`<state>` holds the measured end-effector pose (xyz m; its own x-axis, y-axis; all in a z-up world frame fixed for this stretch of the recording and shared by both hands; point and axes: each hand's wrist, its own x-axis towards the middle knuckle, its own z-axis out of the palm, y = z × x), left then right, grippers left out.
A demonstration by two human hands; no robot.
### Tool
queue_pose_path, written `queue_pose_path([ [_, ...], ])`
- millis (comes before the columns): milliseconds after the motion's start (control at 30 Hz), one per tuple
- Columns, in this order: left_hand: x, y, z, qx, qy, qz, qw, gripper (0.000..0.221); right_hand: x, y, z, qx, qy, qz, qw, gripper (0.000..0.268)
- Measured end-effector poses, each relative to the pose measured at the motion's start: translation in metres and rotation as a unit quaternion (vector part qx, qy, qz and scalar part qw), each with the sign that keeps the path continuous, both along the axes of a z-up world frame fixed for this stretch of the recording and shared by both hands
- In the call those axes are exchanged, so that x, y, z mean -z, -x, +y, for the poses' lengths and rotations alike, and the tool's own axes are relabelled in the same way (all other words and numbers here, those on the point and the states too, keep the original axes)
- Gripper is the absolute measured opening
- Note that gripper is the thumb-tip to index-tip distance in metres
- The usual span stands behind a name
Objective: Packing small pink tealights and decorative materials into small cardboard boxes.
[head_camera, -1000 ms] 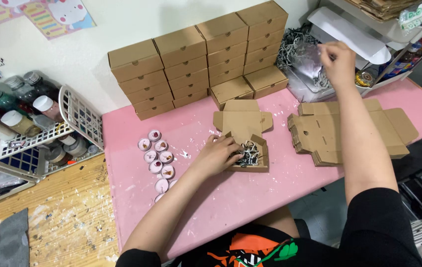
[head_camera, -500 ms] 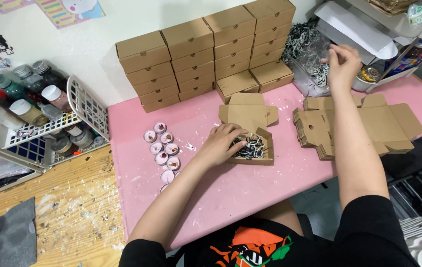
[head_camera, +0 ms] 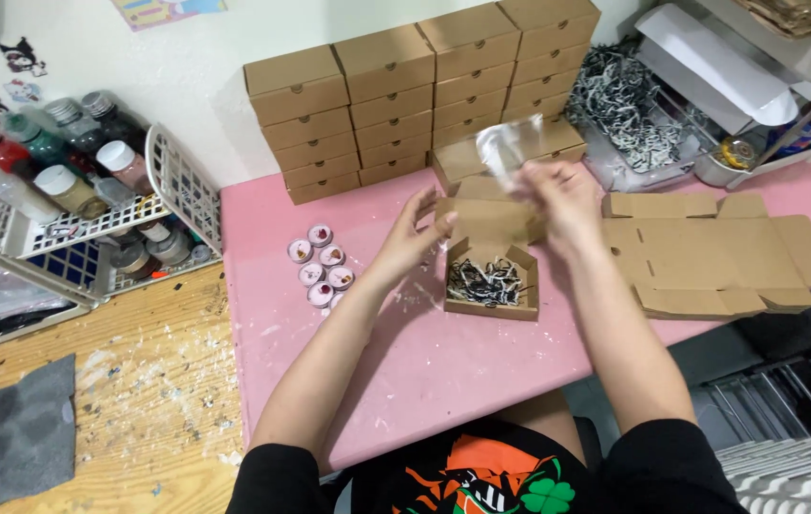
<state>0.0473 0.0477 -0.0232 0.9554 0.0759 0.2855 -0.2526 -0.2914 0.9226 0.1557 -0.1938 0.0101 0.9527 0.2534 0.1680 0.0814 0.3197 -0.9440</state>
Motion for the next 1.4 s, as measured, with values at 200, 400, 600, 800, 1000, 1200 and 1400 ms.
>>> queue_pose_path([
  [200,-0.01,-0.004,0.041,0.026,0.185,0.064,0.98,0.032,0.126,-0.013,0.022,-0.228,-0.144,-0.009,0.963,0.023],
  [400,-0.073,0.035,0.048,0.113,-0.016,0.08,0.99,0.024,-0.001,0.063,0.028,-0.304,-0.07,-0.118,0.943,0.076],
  [600,-0.086,0.048,0.035,0.269,-0.134,0.119,0.946,0.023,-0.009,0.082,0.031,-0.329,0.051,-0.224,0.916,0.052],
  [800,-0.081,0.046,0.034,0.204,-0.291,0.131,0.926,0.039,0.022,0.073,0.024,-0.379,0.007,-0.2,0.903,0.016],
  [1000,-0.108,0.058,0.021,0.154,-0.228,-0.012,0.961,0.048,0.03,0.071,0.028,-0.31,0.126,-0.116,0.935,0.009],
  [1200,-0.109,0.059,0.021,0.1,-0.343,-0.141,0.923,0.024,0.03,0.07,0.027,-0.256,0.155,-0.085,0.95,0.014],
  [1400,-0.107,0.058,0.02,0.116,-0.369,-0.112,0.915,0.023,0.031,0.073,0.028,-0.276,0.124,-0.089,0.949,0.023],
])
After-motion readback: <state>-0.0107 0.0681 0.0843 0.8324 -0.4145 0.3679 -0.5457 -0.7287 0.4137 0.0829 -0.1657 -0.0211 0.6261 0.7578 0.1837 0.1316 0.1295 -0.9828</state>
